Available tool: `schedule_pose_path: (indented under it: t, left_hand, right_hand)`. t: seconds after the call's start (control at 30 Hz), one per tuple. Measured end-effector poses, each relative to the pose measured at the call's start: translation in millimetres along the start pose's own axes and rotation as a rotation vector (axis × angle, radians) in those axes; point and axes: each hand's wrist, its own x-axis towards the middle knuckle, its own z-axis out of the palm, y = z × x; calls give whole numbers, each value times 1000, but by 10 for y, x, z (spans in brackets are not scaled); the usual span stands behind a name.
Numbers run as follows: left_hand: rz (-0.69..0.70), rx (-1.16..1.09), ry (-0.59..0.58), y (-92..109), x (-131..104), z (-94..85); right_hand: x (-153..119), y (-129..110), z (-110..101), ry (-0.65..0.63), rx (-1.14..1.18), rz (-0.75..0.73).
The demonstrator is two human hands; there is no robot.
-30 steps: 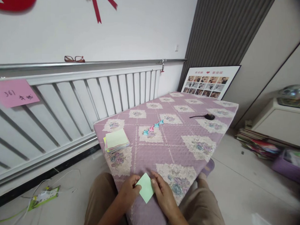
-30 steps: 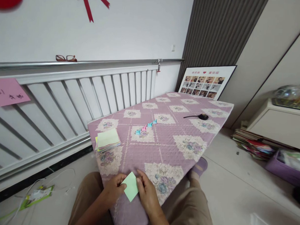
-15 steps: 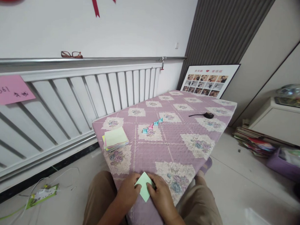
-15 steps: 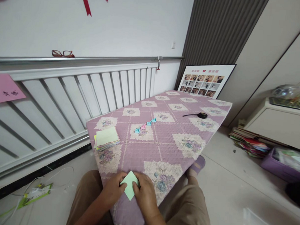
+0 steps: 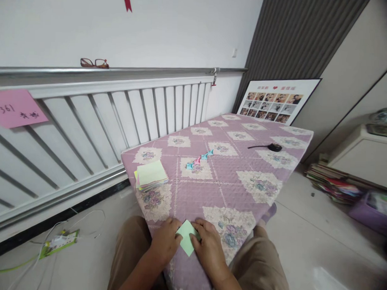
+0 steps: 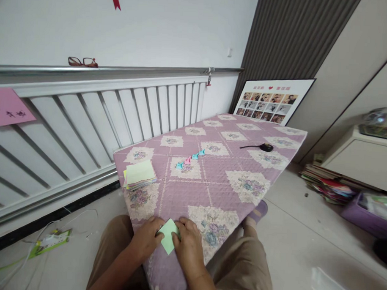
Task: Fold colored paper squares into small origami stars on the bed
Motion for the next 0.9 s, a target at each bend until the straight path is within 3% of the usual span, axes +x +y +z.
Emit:
schedule_pose_path:
  t: [0.57, 0.9]
  left_hand:
    - [0, 13, -6, 14, -16, -42]
    - [-3, 99, 33, 13, -37, -12]
  right_hand:
    - [18, 21, 2, -44, 12, 12]
    - [13, -27, -37, 4, 41, -10]
